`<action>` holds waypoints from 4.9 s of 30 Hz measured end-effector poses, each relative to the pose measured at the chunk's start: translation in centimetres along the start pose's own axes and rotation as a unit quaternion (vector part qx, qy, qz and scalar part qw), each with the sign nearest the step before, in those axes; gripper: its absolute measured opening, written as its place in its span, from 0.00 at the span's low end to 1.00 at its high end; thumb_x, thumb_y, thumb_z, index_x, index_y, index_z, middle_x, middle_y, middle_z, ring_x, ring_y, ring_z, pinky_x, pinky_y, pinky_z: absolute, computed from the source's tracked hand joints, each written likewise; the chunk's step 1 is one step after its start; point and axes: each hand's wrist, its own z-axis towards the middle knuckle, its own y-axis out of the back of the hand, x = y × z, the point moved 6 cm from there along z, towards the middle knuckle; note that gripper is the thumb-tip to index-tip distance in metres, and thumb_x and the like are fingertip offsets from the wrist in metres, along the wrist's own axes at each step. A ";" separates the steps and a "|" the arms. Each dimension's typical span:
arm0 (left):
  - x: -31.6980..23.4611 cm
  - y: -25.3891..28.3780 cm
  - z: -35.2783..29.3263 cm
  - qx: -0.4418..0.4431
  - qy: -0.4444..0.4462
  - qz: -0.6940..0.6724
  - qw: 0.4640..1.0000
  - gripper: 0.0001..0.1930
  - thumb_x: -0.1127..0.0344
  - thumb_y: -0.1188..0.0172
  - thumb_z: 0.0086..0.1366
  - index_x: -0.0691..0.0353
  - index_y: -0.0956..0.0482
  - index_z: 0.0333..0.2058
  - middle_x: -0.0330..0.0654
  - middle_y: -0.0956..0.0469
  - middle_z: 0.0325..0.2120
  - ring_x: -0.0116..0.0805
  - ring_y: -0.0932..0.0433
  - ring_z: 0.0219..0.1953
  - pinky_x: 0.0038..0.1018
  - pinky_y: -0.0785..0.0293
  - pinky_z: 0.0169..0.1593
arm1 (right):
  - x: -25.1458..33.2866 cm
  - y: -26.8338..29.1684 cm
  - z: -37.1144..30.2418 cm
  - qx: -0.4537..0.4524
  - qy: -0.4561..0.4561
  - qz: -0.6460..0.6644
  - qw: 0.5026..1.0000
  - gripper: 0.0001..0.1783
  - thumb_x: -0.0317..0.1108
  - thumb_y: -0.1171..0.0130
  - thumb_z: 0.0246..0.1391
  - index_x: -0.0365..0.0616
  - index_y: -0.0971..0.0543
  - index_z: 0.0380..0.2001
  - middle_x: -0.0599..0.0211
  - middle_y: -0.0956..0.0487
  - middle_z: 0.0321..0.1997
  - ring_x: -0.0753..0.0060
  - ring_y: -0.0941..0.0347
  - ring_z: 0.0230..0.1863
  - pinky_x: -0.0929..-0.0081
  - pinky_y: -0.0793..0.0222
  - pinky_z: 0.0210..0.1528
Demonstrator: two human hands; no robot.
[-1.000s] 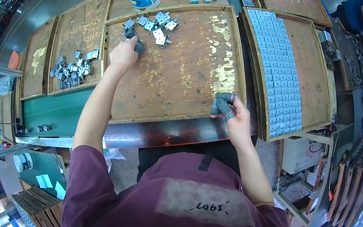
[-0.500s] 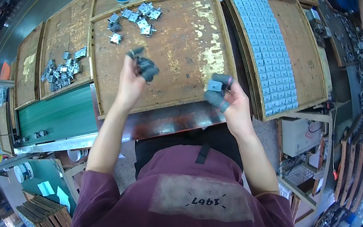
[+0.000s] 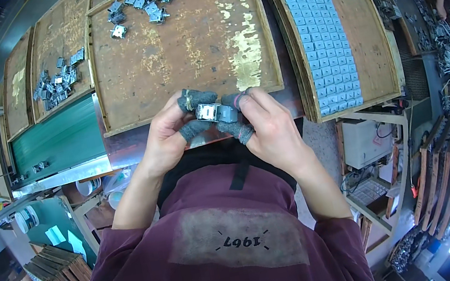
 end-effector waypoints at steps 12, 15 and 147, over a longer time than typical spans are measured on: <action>1.8 -3.6 -0.3 -0.099 -0.123 0.404 0.901 0.41 0.77 0.34 0.55 0.66 0.43 0.67 0.51 0.35 0.53 0.46 0.26 0.44 0.35 0.26 0.52 | -0.5 -2.0 -1.4 -0.068 0.011 -0.112 0.991 0.20 0.19 0.38 0.41 0.35 0.21 0.43 0.54 0.27 0.33 0.48 0.25 0.34 0.59 0.28 0.34; 2.2 -2.7 0.4 -0.086 -0.163 0.378 0.907 0.40 0.71 0.29 0.49 0.67 0.34 0.62 0.53 0.29 0.51 0.50 0.25 0.46 0.35 0.26 0.52 | -1.0 -1.6 -1.3 -0.028 -0.027 -0.045 0.998 0.18 0.25 0.35 0.46 0.35 0.22 0.43 0.56 0.25 0.34 0.54 0.24 0.33 0.62 0.27 0.34; 0.6 -5.1 2.3 0.033 0.048 0.024 0.998 0.16 0.77 0.43 0.66 0.70 0.27 0.53 0.42 0.24 0.47 0.31 0.25 0.49 0.27 0.30 0.55 | -3.9 2.7 -4.8 -0.083 -0.072 0.094 0.990 0.17 0.39 0.36 0.55 0.41 0.30 0.38 0.57 0.28 0.33 0.45 0.25 0.37 0.56 0.30 0.35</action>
